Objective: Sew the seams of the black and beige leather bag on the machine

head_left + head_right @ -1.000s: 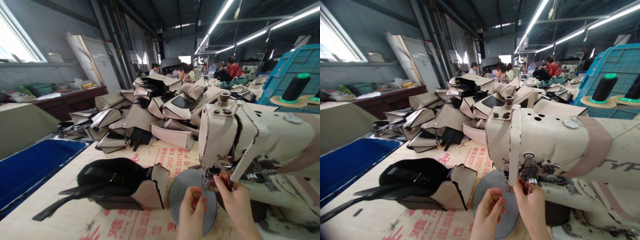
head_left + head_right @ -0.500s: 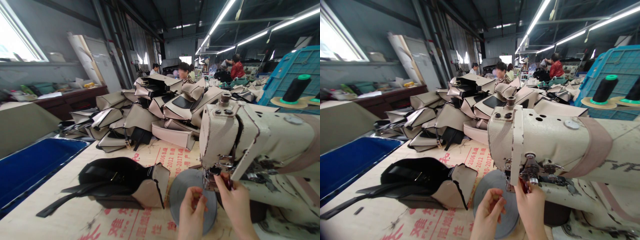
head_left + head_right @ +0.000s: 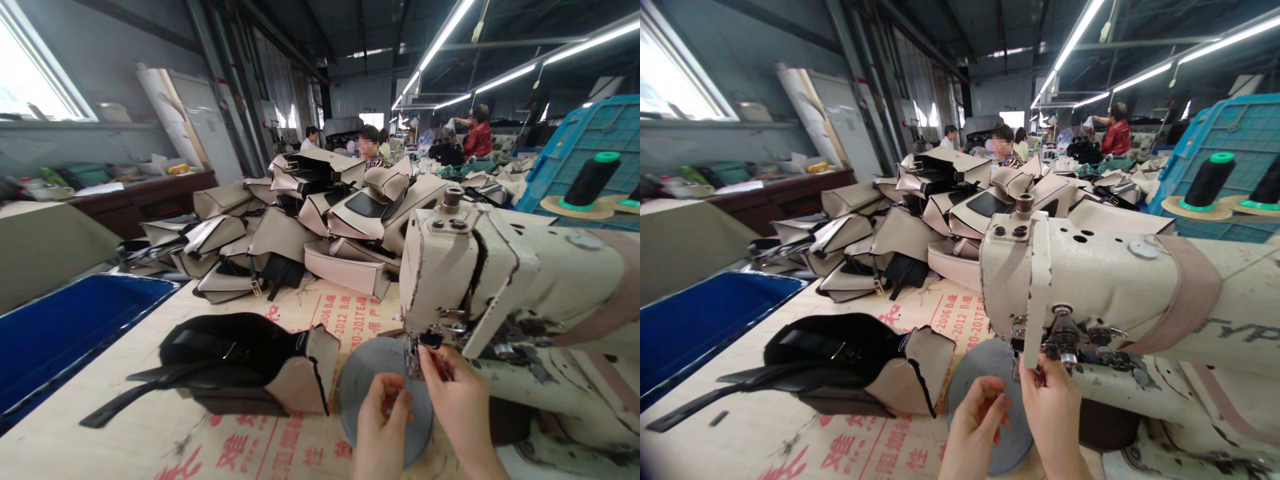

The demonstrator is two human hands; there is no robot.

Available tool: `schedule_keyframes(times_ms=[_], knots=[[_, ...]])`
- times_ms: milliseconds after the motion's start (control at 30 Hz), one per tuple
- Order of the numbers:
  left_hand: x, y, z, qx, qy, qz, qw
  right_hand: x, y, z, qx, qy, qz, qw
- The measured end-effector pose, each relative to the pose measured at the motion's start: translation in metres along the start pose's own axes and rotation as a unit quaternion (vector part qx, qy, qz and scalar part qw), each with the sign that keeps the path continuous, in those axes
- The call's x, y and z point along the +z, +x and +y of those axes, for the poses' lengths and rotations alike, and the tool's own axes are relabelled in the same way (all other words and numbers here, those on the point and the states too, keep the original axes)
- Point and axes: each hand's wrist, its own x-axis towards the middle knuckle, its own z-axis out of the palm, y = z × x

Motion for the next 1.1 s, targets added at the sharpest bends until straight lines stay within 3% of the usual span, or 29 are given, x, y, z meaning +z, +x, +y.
schedule_keyframes(times_ms=[100, 167, 233, 333, 433, 500, 600, 700, 767, 833, 900, 967, 1000, 1100], knots=[[0.0, 0.006, 0.007, 0.044, 0.045, 0.009, 0.998, -0.001, 0.0, -0.002, -0.037, -0.024, 0.003, 0.999], [-0.001, 0.014, 0.018, 0.109, 0.113, 0.022, 0.987, 0.0, 0.0, -0.002, -0.05, -0.028, 0.005, 0.998], [-0.002, 0.025, 0.03, 0.192, 0.201, 0.025, 0.96, 0.002, -0.001, 0.0, -0.056, -0.03, 0.012, 0.998], [-0.003, 0.042, 0.043, 0.296, 0.334, -0.011, 0.895, 0.005, -0.002, 0.002, -0.06, -0.03, 0.015, 0.998], [-0.005, 0.052, 0.048, 0.338, 0.42, -0.047, 0.841, 0.005, -0.003, 0.003, -0.057, -0.018, -0.012, 0.998], [-0.01, 0.053, 0.05, 0.336, 0.42, -0.035, 0.842, 0.004, -0.005, 0.004, -0.062, -0.003, -0.025, 0.998], [-0.021, 0.044, 0.049, 0.281, 0.326, 0.019, 0.902, 0.0, -0.013, 0.008, -0.084, 0.008, 0.002, 0.996], [-0.033, 0.033, 0.042, 0.148, 0.169, 0.041, 0.974, -0.004, -0.024, 0.014, -0.101, 0.027, 0.023, 0.994], [-0.038, 0.03, 0.036, 0.067, 0.023, 0.038, 0.997, -0.005, -0.03, 0.016, -0.112, 0.055, 0.024, 0.992], [-0.038, 0.031, 0.032, 0.02, -0.156, 0.019, 0.987, -0.005, -0.035, 0.013, -0.124, 0.091, 0.018, 0.988], [-0.035, 0.036, 0.032, -0.007, -0.32, -0.009, 0.948, -0.005, -0.042, 0.007, -0.111, 0.136, 0.006, 0.985], [-0.029, 0.044, 0.035, -0.015, -0.409, -0.022, 0.912, -0.007, -0.049, -0.002, -0.063, 0.175, -0.003, 0.983], [-0.026, 0.048, 0.037, -0.003, -0.408, -0.017, 0.913, -0.009, -0.052, -0.007, -0.036, 0.189, -0.005, 0.981], [-0.018, 0.055, 0.043, 0.054, -0.281, 0.008, 0.958, -0.019, -0.055, -0.023, 0.008, 0.188, -0.014, 0.982]])
